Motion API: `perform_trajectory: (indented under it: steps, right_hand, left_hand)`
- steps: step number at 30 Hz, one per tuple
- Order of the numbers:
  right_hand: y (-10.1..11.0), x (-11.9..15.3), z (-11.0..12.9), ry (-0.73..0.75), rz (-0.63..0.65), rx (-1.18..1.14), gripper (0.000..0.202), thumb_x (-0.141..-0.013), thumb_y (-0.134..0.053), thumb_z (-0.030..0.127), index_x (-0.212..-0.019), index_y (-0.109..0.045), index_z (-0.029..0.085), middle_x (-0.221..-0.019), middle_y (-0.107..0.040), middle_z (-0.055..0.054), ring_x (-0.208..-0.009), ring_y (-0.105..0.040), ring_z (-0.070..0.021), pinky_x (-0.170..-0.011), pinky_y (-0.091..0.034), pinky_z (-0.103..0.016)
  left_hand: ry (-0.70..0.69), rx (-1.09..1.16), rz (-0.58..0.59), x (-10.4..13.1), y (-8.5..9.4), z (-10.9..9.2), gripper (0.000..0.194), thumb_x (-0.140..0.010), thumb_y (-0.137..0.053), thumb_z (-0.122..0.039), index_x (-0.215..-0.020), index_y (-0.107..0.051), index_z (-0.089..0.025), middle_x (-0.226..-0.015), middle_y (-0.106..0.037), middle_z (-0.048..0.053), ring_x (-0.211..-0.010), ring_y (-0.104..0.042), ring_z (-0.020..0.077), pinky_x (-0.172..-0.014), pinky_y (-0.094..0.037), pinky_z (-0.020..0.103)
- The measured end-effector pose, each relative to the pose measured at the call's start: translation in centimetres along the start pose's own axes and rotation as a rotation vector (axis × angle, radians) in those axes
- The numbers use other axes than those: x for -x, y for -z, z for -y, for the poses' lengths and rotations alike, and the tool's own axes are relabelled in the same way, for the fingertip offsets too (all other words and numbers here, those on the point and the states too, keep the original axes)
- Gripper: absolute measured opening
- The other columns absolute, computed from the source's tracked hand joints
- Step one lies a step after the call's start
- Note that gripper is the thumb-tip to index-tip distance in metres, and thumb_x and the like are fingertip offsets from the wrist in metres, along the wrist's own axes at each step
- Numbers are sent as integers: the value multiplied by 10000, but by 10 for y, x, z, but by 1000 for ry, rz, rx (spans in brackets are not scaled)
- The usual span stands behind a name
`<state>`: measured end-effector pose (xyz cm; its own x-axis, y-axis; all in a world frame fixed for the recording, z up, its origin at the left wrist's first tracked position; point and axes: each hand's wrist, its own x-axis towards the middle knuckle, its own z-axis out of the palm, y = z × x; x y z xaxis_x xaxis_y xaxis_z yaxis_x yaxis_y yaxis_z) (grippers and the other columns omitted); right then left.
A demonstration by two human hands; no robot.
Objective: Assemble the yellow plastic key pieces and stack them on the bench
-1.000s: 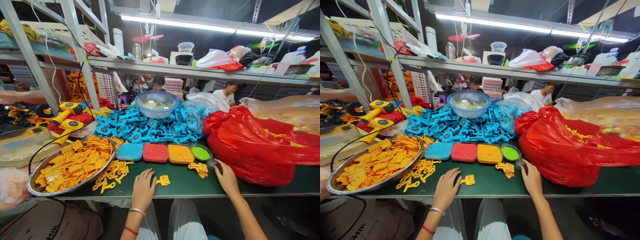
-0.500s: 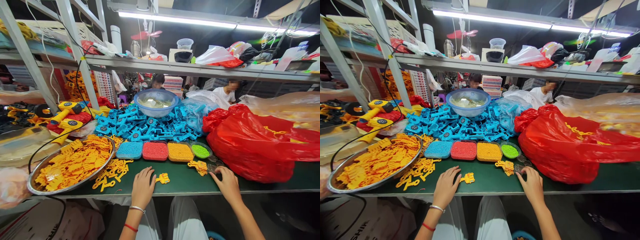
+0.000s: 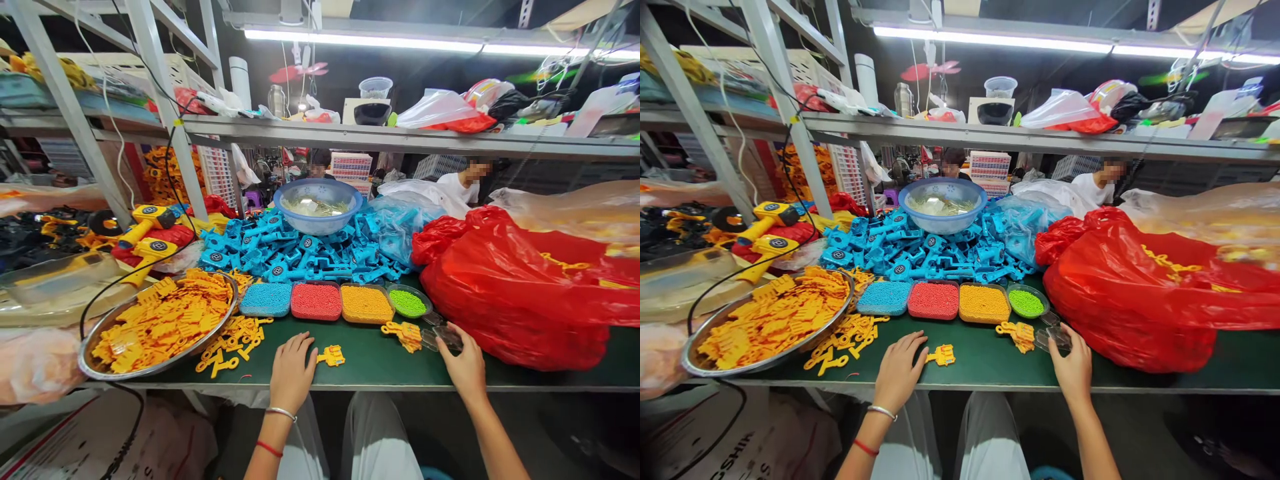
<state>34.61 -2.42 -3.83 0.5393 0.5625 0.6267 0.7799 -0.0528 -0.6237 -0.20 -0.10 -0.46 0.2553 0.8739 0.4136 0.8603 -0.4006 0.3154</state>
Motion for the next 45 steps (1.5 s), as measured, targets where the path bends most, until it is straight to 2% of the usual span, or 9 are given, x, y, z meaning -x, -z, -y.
perform_trajectory:
  steps: [3, 10, 15, 19, 27, 30, 36, 41, 45]
  right_hand:
    - [9, 18, 37, 36, -73, -182, 444, -773, -494, 426, -1130, -516, 163, -1091, -568, -124, -958, -527, -245, -809, -439, -399]
    - [-3, 74, 108, 365, 595, -385, 328, -845, -427, 222, -1170, -472, 237, -1152, -549, -80, -1083, -503, -196, -895, -442, -359]
    - [-12, 74, 117, 323, 804, -317, 291, -812, -418, 184, -1090, -496, 219, -1262, -490, -94, -1175, -448, -205, -978, -383, -415]
    - [-16, 71, 122, 293, 781, -253, 408, -767, -512, 244, -1170, -466, 199, -1269, -466, -111, -1187, -426, -232, -995, -359, -433]
    - [-24, 65, 121, 325, 795, -236, 332, -792, -453, 215, -1106, -560, 211, -1169, -497, -96, -1147, -433, -215, -986, -368, -402]
    - [-28, 69, 120, 302, 713, -194, 377, -750, -463, 182, -1112, -558, 220, -1184, -482, -87, -1143, -429, -220, -975, -378, -407]
    - [-42, 77, 121, 218, 501, -80, 382, -738, -584, 367, -1075, -556, 189, -990, -562, -91, -971, -505, -260, -859, -436, -453]
    - [-40, 75, 125, 192, 534, -235, 305, -779, -518, 273, -1075, -533, 197, -1019, -569, -78, -970, -542, -227, -858, -444, -399]
    - [-34, 69, 136, 280, 725, -457, 334, -806, -502, 245, -1138, -495, 214, -1122, -547, -72, -1059, -517, -189, -917, -418, -335]
  left_hand:
    - [-2, -2, -7, 0, -1, 0, 229, -876, -430, -253, -1046, -575, -206, -1154, -600, 41, -1088, -514, 196, -890, -411, 376]
    - [-12, -2, -9, 0, -2, 1, 236, -876, -434, -251, -1059, -573, -194, -1163, -597, 48, -1095, -509, 201, -897, -414, 387]
    - [-26, 6, -16, 0, -3, 2, 256, -883, -384, -176, -1051, -577, -192, -1155, -601, 44, -1088, -515, 190, -895, -416, 377]
    - [-34, 5, -31, 1, -3, 3, 270, -879, -372, -156, -1050, -577, -191, -1149, -604, 48, -1084, -518, 190, -890, -418, 372]
    - [-23, 11, -24, 0, -3, 2, 252, -881, -392, -187, -1050, -577, -203, -1155, -603, 40, -1088, -516, 195, -886, -415, 374]
    - [-26, 13, -32, 0, -3, 2, 252, -880, -395, -191, -1054, -577, -204, -1160, -601, 40, -1088, -515, 195, -891, -412, 373]
    - [-28, 23, -42, 0, -4, 3, 262, -880, -385, -193, -1052, -580, -211, -1157, -602, 39, -1084, -516, 197, -886, -413, 372]
    - [-26, 22, -36, 0, -3, 2, 255, -884, -387, -209, -1053, -578, -211, -1149, -605, 42, -1079, -518, 196, -884, -413, 374]
    - [-28, 16, -42, 0, -1, 0, 247, -882, -396, -212, -1051, -577, -212, -1144, -607, 43, -1080, -518, 196, -887, -413, 376]
